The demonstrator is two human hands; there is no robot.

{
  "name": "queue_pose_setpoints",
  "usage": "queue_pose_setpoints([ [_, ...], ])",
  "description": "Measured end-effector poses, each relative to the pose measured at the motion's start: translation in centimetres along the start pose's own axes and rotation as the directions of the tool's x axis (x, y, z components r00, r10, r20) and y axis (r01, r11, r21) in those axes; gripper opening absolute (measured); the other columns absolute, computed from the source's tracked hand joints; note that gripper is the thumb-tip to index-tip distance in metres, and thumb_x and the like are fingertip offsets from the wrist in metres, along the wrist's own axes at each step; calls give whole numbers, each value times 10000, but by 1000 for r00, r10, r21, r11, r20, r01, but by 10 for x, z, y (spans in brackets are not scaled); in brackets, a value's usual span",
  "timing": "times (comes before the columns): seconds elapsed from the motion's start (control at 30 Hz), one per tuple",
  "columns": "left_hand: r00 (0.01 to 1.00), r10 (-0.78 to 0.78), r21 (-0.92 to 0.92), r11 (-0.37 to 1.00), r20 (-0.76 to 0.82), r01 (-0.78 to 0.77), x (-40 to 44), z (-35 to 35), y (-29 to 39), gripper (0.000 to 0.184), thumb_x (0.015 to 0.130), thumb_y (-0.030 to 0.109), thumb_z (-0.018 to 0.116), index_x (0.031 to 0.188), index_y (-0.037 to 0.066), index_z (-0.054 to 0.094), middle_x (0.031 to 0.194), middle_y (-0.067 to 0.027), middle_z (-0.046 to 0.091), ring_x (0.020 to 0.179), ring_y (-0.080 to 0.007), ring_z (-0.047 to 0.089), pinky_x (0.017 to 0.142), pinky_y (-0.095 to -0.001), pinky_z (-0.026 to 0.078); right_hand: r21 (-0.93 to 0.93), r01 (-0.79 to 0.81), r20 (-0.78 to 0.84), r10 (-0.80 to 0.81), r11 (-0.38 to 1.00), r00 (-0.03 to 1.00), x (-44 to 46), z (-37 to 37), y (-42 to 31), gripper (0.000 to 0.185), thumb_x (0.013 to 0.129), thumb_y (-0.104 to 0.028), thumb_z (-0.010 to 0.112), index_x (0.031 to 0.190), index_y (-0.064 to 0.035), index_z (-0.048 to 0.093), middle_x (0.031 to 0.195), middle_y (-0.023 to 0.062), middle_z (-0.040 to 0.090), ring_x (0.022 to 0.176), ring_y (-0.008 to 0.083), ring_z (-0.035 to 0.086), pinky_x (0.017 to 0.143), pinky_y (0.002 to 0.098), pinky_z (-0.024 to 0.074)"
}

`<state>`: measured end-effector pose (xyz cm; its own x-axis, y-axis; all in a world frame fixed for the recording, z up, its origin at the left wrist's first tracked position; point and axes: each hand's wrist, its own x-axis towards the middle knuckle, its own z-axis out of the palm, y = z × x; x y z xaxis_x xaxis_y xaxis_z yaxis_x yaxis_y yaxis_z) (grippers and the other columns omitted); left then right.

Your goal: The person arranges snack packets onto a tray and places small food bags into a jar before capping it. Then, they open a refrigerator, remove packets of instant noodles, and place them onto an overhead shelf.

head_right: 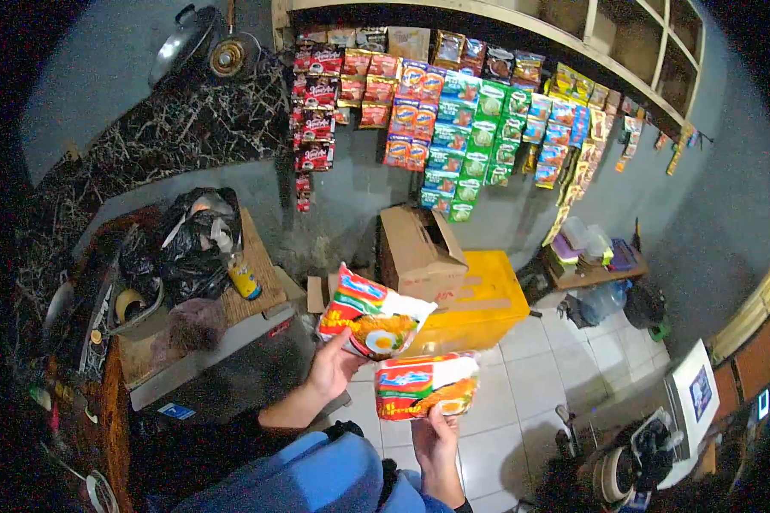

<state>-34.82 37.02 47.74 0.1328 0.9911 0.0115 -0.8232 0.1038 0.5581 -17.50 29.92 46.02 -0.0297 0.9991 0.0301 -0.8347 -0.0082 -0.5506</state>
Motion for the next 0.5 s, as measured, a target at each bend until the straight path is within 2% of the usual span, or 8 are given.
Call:
queue_pose_setpoints([
  [0.1,993,60,27,998,-99,-58,25,-3,-13,336,836,172,526,1140,60,436,1065,-81,544,952,-195,547,788,-337,469,63,-32,38,30,997,999,43,7,-5,498,763,-141,606,1201,-60,383,1159,66,489,1081,194,460,913,388,372],
  [0.13,991,122,-15,992,-54,-123,38,-4,-21,349,841,143,506,1170,72,413,1106,-72,517,988,-186,524,825,-337,447,77,-27,51,23,997,998,62,15,-2,498,763,-141,606,1201,-60,383,1159,66,489,1081,194,460,913,388,372],
  [0.2,943,331,119,938,-41,-324,57,0,-32,377,847,142,482,1200,61,379,1156,-70,476,1045,-189,481,877,-353,408,-7,20,46,-20,1000,999,97,34,9,521,742,-127,636,1192,-57,384,1150,63,490,1051,190,483,887,376,403],
  [0.27,942,325,41,946,-84,-322,85,-3,-36,424,849,169,454,1231,32,331,1196,-78,439,1108,-203,426,938,-376,344,72,-91,-23,93,993,995,131,40,16,559,722,-129,661,1193,-49,370,1144,74,483,1024,204,498,862,354,436],
  [0.33,914,404,-128,906,-19,-403,115,9,-21,458,845,188,455,1252,39,306,1213,-84,422,1129,-208,405,965,-395,301,32,-64,6,64,997,998,168,47,22,569,715,-134,670,1190,-45,371,1144,75,481,1010,204,507,864,356,436],
  [0.4,892,451,-171,881,27,-440,145,15,-11,521,826,242,496,1260,43,288,1202,-84,424,1133,-214,396,977,-398,270,-5,-18,30,19,1000,999,203,57,26,568,700,-132,684,1177,-41,389,1120,71,497,993,193,514,842,343,444],
  [0.47,644,757,26,646,112,-763,186,11,-14,557,787,220,557,1248,51,295,1166,-74,445,1111,-207,408,952,-374,303,-177,12,88,4,984,996,243,62,31,567,688,-126,694,1167,-40,403,1088,65,515,975,183,521,811,322,451],
  [0.5,737,666,212,709,114,-673,199,-15,-15,569,750,165,597,1231,61,312,1154,-61,446,1092,-202,415,933,-350,326,-227,66,119,-39,972,992,259,73,31,553,679,-105,695,1156,-43,422,1060,59,530,934,169,533,772,292,455],
])
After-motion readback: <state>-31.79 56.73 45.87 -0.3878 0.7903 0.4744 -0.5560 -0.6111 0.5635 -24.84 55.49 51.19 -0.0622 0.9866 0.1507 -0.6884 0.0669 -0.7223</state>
